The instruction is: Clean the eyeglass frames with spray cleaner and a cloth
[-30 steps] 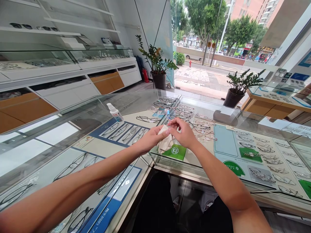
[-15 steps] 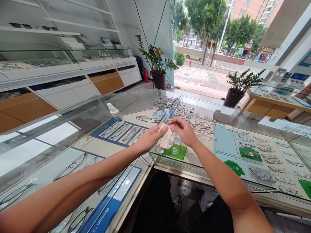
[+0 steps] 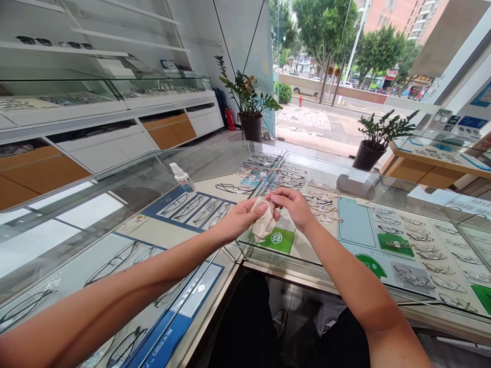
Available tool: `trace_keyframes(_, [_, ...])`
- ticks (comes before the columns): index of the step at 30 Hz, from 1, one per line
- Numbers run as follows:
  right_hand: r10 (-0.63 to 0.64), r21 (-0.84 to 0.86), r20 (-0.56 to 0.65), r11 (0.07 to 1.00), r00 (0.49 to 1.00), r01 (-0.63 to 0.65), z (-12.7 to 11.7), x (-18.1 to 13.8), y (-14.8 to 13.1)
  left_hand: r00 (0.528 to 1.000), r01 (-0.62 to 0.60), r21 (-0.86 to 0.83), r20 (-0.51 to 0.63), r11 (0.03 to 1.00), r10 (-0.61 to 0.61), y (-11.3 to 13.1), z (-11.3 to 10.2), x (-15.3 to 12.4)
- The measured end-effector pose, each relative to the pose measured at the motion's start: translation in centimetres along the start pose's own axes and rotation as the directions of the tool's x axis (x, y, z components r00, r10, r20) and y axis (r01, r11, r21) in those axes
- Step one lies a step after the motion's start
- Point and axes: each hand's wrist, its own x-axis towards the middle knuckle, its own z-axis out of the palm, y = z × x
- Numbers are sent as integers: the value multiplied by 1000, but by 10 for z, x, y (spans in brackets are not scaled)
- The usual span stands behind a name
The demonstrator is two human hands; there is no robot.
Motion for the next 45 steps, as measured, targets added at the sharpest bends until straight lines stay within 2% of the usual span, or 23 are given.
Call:
trace_keyframes(6, [19, 5, -6, 1000, 1000, -19, 3, -2, -2, 995, 51, 2, -86, 999, -51, -4, 0, 1])
trace_keyframes(23, [29, -30, -1, 999, 1000, -29, 3, -3, -3, 993, 46, -6, -107, 999, -46, -7, 0, 3])
trace_keyframes(34, [-40, -229, 23, 972, 999, 45, 5, -3, -3, 992, 4, -3, -126, 1000, -4, -10, -2, 2])
trace_keyframes(40, [-110, -435, 35, 893, 993, 115, 8, -7, -4, 988, 10, -15, -153, 1000, -12, -13, -3, 2])
trace_keyframes(45, [-127, -523, 67, 840, 990, 143, 11, -9, -4, 984, 36, -73, -174, 997, -48, -17, -3, 2])
